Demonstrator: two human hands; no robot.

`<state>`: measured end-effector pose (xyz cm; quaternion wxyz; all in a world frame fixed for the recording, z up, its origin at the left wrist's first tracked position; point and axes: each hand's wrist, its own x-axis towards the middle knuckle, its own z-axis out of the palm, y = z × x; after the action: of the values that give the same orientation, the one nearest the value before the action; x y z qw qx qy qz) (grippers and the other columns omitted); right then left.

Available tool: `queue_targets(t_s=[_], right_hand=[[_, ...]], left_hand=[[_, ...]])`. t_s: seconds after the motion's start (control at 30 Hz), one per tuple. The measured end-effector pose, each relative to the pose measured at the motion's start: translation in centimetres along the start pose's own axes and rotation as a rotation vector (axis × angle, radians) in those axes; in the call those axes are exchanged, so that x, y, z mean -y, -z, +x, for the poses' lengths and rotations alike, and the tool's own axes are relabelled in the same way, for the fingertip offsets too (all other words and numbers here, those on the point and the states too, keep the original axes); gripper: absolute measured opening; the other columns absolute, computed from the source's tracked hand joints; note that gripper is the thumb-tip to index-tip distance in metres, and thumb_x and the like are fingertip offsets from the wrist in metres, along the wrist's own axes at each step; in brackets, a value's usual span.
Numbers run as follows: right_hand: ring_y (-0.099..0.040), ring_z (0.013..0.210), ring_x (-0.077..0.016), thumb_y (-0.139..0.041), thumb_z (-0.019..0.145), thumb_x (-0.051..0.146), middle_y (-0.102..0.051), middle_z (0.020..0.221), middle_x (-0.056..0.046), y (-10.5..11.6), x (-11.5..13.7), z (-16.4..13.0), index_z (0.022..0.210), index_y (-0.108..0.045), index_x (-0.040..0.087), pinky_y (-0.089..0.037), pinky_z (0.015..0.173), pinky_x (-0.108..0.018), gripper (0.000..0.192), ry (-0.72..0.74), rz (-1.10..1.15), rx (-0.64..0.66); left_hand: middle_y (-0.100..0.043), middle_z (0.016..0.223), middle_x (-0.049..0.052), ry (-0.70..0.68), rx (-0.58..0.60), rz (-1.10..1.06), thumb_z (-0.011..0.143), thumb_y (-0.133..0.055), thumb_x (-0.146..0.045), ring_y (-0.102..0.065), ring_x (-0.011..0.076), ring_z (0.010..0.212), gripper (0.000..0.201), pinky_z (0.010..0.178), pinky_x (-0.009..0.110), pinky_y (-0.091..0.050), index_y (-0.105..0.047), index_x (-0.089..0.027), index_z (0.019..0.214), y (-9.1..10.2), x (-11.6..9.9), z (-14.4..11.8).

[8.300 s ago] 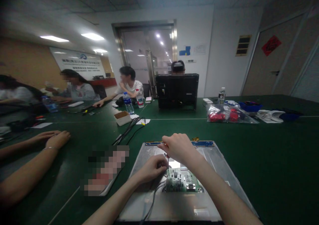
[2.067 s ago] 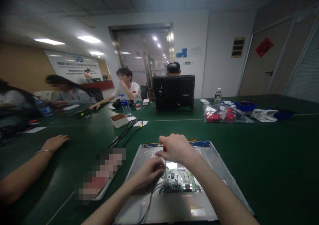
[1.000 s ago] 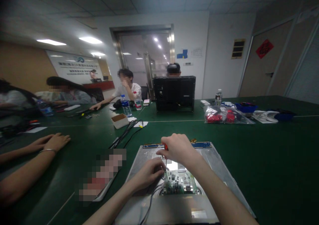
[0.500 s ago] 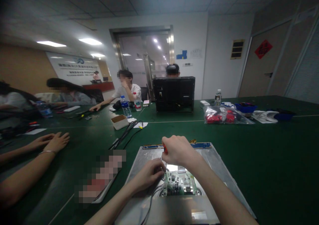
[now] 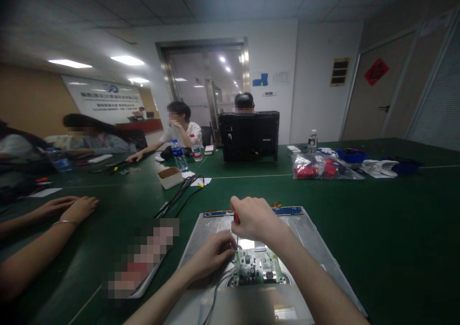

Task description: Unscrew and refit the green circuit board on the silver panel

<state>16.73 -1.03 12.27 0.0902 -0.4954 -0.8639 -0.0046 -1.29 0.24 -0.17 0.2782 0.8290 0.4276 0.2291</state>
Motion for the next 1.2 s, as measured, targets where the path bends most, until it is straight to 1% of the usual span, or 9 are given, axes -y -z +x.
queue_targets(t_s=[0.13, 0.27, 0.43, 0.53, 0.77, 0.87, 0.93, 1.07, 1.2], right_hand=[[-0.063, 0.073, -0.0214, -0.057, 0.08, 0.042, -0.069, 0.084, -0.004, -0.01, -0.15, -0.02, 0.099, -0.056, 0.022, -0.033, 0.055, -0.027, 0.029, 0.004, 0.025, 0.008], [-0.064, 0.077, -0.0235, -0.049, 0.082, 0.06, -0.07, 0.084, -0.006, -0.16, -0.16, 0.35, 0.095, -0.059, 0.023, -0.036, 0.058, -0.028, 0.041, -0.032, -0.016, 0.02], [-0.064, 0.078, -0.0214, -0.052, 0.085, 0.04, -0.069, 0.085, -0.004, -0.2, 0.01, 0.36, 0.097, -0.058, 0.023, -0.033, 0.057, -0.027, 0.022, -0.018, -0.017, 0.008], [-0.063, 0.076, -0.0203, -0.055, 0.08, 0.03, -0.069, 0.087, -0.004, -0.15, 0.0, 0.18, 0.102, -0.054, 0.022, -0.032, 0.055, -0.026, 0.024, 0.011, 0.004, -0.01], [-0.064, 0.078, -0.0231, -0.049, 0.083, 0.058, -0.07, 0.084, -0.006, -0.22, -0.18, 0.5, 0.095, -0.062, 0.024, -0.036, 0.059, -0.028, 0.038, -0.025, -0.038, 0.016], [-0.064, 0.079, -0.0223, -0.045, 0.087, 0.052, -0.07, 0.084, -0.006, -0.29, -0.16, 0.57, 0.092, -0.063, 0.024, -0.037, 0.061, -0.028, 0.033, -0.039, -0.049, 0.022], [-0.063, 0.08, -0.0217, -0.049, 0.086, 0.041, -0.069, 0.086, -0.005, -0.27, -0.17, 0.45, 0.098, -0.06, 0.023, -0.036, 0.061, -0.027, 0.025, -0.028, -0.034, 0.017], [-0.063, 0.082, -0.0204, -0.054, 0.079, 0.028, -0.069, 0.093, -0.005, -0.15, -0.33, 0.04, 0.105, -0.055, 0.021, -0.034, 0.058, -0.027, 0.027, 0.034, 0.039, 0.003], [-0.064, 0.08, -0.0228, -0.055, 0.082, 0.044, -0.07, 0.088, -0.005, -0.02, -0.44, 0.06, 0.101, -0.06, 0.023, -0.035, 0.058, -0.028, 0.029, 0.025, 0.011, 0.025]], left_hand=[[-0.064, 0.085, 0.003, -0.005, -0.011, 0.009, 0.074, -0.054, -0.01, -0.056, 0.0189, 0.082, 0.012, 0.076, 0.027, -0.041, -0.063, -0.016, 0.08, -0.09, 0.13, 0.01], [-0.065, 0.086, 0.004, -0.003, -0.016, 0.011, 0.075, -0.054, -0.012, -0.056, 0.0195, 0.084, 0.011, 0.077, 0.027, -0.042, -0.063, -0.017, 0.08, -0.17, 0.17, -0.06], [-0.064, 0.085, 0.003, 0.003, 0.001, 0.015, 0.075, -0.054, -0.011, -0.056, 0.0196, 0.084, 0.011, 0.078, 0.029, -0.042, -0.062, -0.017, 0.08, -0.07, -0.02, 0.02], [-0.064, 0.084, 0.003, -0.002, 0.011, 0.009, 0.075, -0.054, -0.01, -0.056, 0.019, 0.083, 0.011, 0.077, 0.028, -0.043, -0.062, -0.017, 0.08, 0.04, -0.11, 0.06], [-0.063, 0.084, 0.003, 0.001, -0.001, 0.001, 0.075, -0.055, -0.01, -0.055, 0.0184, 0.081, 0.012, 0.075, 0.027, -0.042, -0.062, -0.016, 0.081, -0.04, -0.13, -0.16], [-0.063, 0.083, 0.003, 0.008, 0.0, 0.015, 0.074, -0.056, -0.011, -0.055, 0.0186, 0.08, 0.011, 0.075, 0.028, -0.042, -0.062, -0.016, 0.081, -0.02, -0.17, -0.14], [-0.063, 0.084, 0.003, 0.008, 0.008, 0.019, 0.074, -0.055, -0.01, -0.055, 0.0186, 0.081, 0.012, 0.075, 0.027, -0.042, -0.062, -0.016, 0.081, 0.05, -0.23, -0.08], [-0.064, 0.086, 0.003, 0.001, 0.031, 0.015, 0.075, -0.056, -0.011, -0.056, 0.0191, 0.084, 0.01, 0.076, 0.027, -0.042, -0.062, -0.017, 0.081, 0.22, -0.35, 0.0], [-0.063, 0.086, 0.004, 0.007, 0.027, 0.014, 0.076, -0.054, -0.012, -0.056, 0.0188, 0.083, 0.01, 0.073, 0.026, -0.041, -0.062, -0.017, 0.08, 0.18, -0.29, 0.0]])
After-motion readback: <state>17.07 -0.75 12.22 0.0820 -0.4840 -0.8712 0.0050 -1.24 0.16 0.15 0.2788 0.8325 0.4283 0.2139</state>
